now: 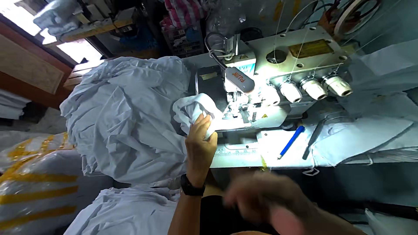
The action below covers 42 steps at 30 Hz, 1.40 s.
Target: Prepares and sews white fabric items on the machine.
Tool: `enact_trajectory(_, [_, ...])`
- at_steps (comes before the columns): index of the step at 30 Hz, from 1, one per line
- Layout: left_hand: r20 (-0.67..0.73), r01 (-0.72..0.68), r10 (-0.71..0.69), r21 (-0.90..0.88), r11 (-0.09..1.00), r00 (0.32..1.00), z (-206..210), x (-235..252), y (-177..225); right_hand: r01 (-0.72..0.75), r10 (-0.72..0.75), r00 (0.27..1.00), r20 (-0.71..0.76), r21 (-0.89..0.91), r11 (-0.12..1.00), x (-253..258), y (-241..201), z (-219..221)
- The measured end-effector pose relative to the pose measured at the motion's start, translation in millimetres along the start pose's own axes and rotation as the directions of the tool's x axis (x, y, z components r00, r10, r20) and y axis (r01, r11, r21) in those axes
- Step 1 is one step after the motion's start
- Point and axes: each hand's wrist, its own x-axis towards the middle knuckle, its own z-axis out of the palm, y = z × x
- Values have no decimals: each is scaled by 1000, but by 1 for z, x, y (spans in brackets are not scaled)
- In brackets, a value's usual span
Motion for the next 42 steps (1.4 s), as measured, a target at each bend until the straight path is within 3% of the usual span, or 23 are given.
enact_trajectory(1, [12,14,-15,6,1000,1000,-1,-4,2,-25,-15,996,-84,-458,889,5,12,-17])
enact_trajectory(2, [27,20,-21,38,999,999,-2,-6,5,-115,-29,984,-178,-742,660,10,23,-31])
enact_trajectory(3, [42,19,-23,84,996,999,-3,-4,9,-204,-44,966,-254,-857,474,17,33,-43])
enact_trajectory(4, [56,9,-17,136,991,998,-3,-2,11,-273,-48,951,-306,-902,334,23,39,-51])
enact_trajectory(6, [73,-41,26,212,976,997,-3,2,12,-329,-32,941,-338,-931,155,34,42,-59])
enact_trajectory(11, [21,-126,125,285,950,992,-1,2,11,-341,-68,938,-339,-940,-17,53,48,-49])
enact_trajectory(14, [19,-183,183,220,958,983,-1,2,12,-269,-132,954,-270,-963,28,57,60,-49])
enact_trajectory(16, [38,-180,179,31,983,983,-8,5,12,-265,-60,959,-277,-951,156,54,54,-54])
enact_trajectory(18, [111,22,13,-309,951,994,-24,9,12,-284,49,957,-284,-901,327,45,38,-63])
enact_trajectory(19, [202,178,-90,-474,863,975,-36,12,10,-295,84,954,-287,-854,428,41,31,-68])
enact_trajectory(20, [300,310,-155,-587,748,941,-46,14,6,-295,96,953,-288,-806,512,38,26,-73])
enact_trajectory(22, [422,445,-191,-662,604,886,-61,18,-1,-243,52,961,-271,-739,628,38,20,-74])
enact_trajectory(26, [498,447,-74,-691,569,864,-78,20,-5,71,-136,990,-22,-767,638,54,32,-66])
enact_trajectory(28, [561,434,4,-645,629,828,-89,18,-6,197,-149,980,131,-748,634,57,47,-60])
enact_trajectory(30, [680,435,-5,-463,772,734,-109,14,-6,270,-128,961,246,-722,637,47,61,-45])
enact_trajectory(31, [723,429,-68,-330,841,687,-116,10,-4,267,-81,955,286,-703,659,35,67,-34])
enact_trajectory(33, [710,353,-173,-112,929,682,-113,-1,-1,214,43,939,340,-680,702,4,81,-7])
enact_trajectory(35, [745,178,-49,-94,980,665,-92,-6,4,215,70,933,352,-704,677,-21,95,19])
enact_trajectory(37, [857,130,117,-209,969,503,-79,-8,5,187,85,945,317,-734,653,-36,104,32])
enact_trajectory(38, [873,164,127,-228,960,472,-84,-6,5,151,111,949,296,-733,663,-40,105,33])
enact_trajectory(42, [610,260,-147,-100,961,779,-126,-12,-4,-21,239,945,222,-688,725,-51,99,17])
